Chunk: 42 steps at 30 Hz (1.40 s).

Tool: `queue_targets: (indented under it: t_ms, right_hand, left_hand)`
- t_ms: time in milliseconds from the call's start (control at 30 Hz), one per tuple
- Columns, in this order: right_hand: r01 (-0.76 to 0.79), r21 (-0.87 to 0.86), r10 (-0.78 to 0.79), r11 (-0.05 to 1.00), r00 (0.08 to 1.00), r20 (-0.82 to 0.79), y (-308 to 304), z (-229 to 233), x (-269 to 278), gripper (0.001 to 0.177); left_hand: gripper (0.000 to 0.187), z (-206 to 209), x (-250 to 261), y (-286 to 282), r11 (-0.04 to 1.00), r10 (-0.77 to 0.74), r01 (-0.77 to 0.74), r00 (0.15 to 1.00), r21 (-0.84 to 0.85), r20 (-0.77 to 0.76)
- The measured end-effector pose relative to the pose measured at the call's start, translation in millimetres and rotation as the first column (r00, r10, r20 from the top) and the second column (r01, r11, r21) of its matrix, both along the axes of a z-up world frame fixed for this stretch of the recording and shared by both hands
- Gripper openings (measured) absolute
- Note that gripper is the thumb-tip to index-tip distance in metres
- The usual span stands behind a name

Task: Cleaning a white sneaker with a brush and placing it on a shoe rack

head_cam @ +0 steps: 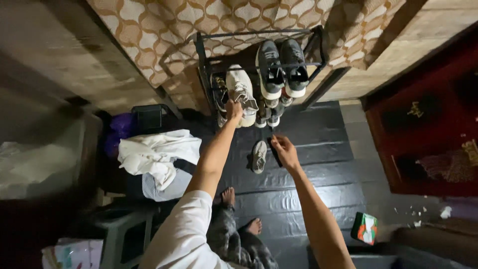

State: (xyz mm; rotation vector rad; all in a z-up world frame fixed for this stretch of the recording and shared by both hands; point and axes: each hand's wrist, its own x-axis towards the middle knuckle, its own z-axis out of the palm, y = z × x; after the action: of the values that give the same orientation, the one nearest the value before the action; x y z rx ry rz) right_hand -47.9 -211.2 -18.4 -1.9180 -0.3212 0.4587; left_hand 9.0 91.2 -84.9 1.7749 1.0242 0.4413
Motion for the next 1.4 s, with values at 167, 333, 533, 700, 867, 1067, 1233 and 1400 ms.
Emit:
queue_targets:
  t_ms: [167,333,533,700,867,1067,1233,1400]
  right_hand:
    - [-0.012,-0.177,0.0,0.984,0.998,-0.065,31.9,13.8,21.4,0.049]
    - [0.015,-0.206,-0.034,0.978,0.995,-0.092,58.8,17.9,39.7,0.05]
    - [0.016,-0.043,-0.016,0.999,1.0,0.012,74.8,-17.0,75.5,0.053]
    - [0.032,-0.169,-0.034,0.985,0.999,-0.011,90.6,-4.7,106.0,0.057]
    - [-0.147,0.114,0.137,0.983,0.987,0.089,118.6,-72.7,145.2,0.07]
    - [-0.297,0.587,0.338,0.753,0.94,0.042,165.6,-126.5,165.4,0.075]
    - [-0.184,-0.095,0.19,0.978,0.98,0.063,177.9,-90.2,151.4,0.07]
    - [-0.188,0.321,0.21,0.928,0.977,-0.035,185.8,-149.6,167.7,0.068]
  left_hand:
    - [0.034,-61.2,63.7,38.5,0.942,0.042,-0.111,0.975,0.316,0.216]
    - [0.029,-81.6,99.7,55.9,0.977,0.022,-0.066,0.977,0.204,0.212]
    - [0.028,-98.0,121.0,66.1,0.978,0.077,-0.104,0.985,0.179,0.152]
    - [0.03,-110.4,126.2,73.8,0.976,0.088,-0.11,0.988,0.188,0.124]
    - [0.043,-69.6,120.6,85.3,0.973,0.006,-0.012,1.0,0.231,0.027]
    - [0.035,-54.8,93.0,89.0,0.975,-0.161,0.173,0.983,0.142,-0.09]
    - [0.031,-68.8,99.3,86.3,0.963,-0.056,0.054,0.998,0.263,0.0]
    - [0.032,-73.5,106.1,85.5,0.989,-0.061,0.053,0.997,0.141,0.052]
